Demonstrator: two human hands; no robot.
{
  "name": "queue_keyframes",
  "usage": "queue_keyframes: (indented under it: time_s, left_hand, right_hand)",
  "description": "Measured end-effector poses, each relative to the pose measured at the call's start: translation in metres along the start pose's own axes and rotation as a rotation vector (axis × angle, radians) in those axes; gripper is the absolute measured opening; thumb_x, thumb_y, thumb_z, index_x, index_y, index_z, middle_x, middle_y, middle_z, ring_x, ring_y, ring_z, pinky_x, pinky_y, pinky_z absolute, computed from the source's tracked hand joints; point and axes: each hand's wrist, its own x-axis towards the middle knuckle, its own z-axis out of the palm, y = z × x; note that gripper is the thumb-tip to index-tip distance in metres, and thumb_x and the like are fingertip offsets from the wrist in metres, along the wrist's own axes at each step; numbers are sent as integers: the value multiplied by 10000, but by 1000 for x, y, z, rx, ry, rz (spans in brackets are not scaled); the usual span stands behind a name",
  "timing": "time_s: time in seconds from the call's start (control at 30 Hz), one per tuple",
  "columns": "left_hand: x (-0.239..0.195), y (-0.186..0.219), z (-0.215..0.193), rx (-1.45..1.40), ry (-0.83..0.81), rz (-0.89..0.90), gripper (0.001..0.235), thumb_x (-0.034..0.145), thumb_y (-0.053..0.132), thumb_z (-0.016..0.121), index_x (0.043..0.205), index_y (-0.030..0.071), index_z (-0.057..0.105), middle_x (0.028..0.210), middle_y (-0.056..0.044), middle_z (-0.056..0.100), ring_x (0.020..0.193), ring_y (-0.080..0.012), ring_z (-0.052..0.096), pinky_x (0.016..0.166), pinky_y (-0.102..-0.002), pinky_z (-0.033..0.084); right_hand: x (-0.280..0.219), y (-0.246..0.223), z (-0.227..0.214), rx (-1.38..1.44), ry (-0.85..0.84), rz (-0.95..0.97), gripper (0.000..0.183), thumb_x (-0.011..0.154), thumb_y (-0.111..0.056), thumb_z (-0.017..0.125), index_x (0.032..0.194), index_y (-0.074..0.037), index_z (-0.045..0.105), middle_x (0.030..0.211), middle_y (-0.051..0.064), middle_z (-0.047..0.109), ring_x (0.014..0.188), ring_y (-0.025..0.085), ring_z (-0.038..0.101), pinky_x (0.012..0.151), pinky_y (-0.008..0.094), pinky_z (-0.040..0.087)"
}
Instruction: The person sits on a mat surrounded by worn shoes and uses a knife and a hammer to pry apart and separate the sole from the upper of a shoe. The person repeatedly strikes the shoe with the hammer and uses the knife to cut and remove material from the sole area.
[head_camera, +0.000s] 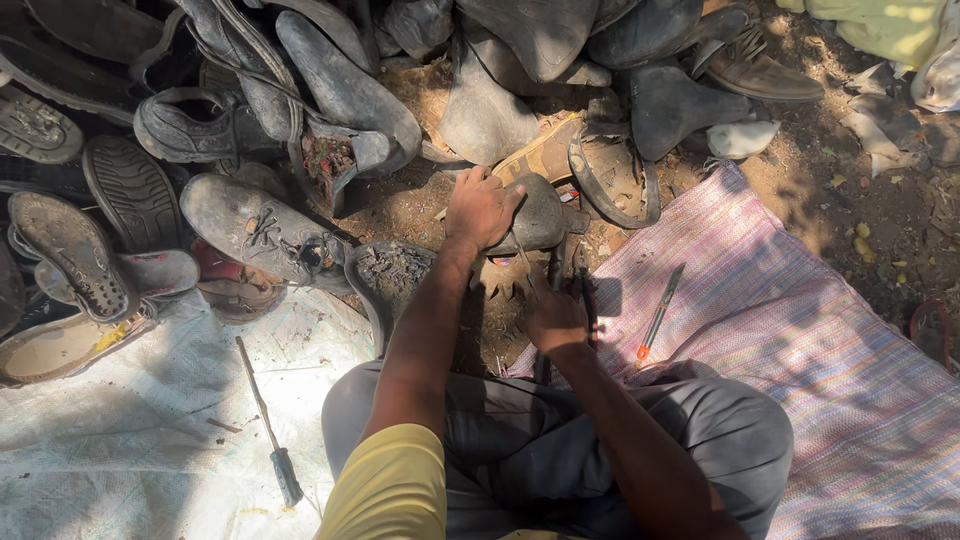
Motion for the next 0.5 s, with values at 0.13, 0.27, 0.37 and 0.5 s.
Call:
queue_keyframes:
  time_s: [0.13, 0.27, 0.37, 0.5]
  left_hand:
    - [-1, -3, 8, 30, -49, -23, 546, 1073, 440, 492, 919, 16, 800, 979, -108, 712, 1112, -295, 556, 1041, -448, 407]
    - [-4, -5, 13, -106, 152, -175, 561, 1019, 466, 552, 843, -21, 768, 1025, -166, 678, 1087, -311, 564, 964, -423, 474]
    - [0, -5, 15, -112, 156, -203, 575, 1026, 478, 539, 843, -20, 761, 1030, -158, 676, 1088, -305, 574, 942, -422, 498]
    - [-3, -6, 19, -108, -63, -218, 618, 1064, 484, 471, 820, 4, 774, 1005, -119, 686, 1156, -274, 573, 960, -422, 508]
  right_hand:
    - [14, -7, -2, -17, 68, -77, 597, 1000, -248, 498, 1567, -155, 336, 934, 259, 743, 874, 470, 703, 840, 577, 540]
    - [16, -9, 10, -75, 113, -142, 663, 979, -200, 506, 1593, -117, 272, 944, 258, 736, 827, 467, 712, 756, 577, 549]
    - [5, 1, 2, -72, -71, -151, 792, 986, -202, 517, 1616, 7, 85, 936, 297, 692, 741, 459, 712, 662, 509, 596]
    - [-3, -15, -6, -131, -74, -106, 740, 1015, -188, 462, 1636, -39, 87, 909, 280, 724, 741, 437, 720, 684, 522, 581]
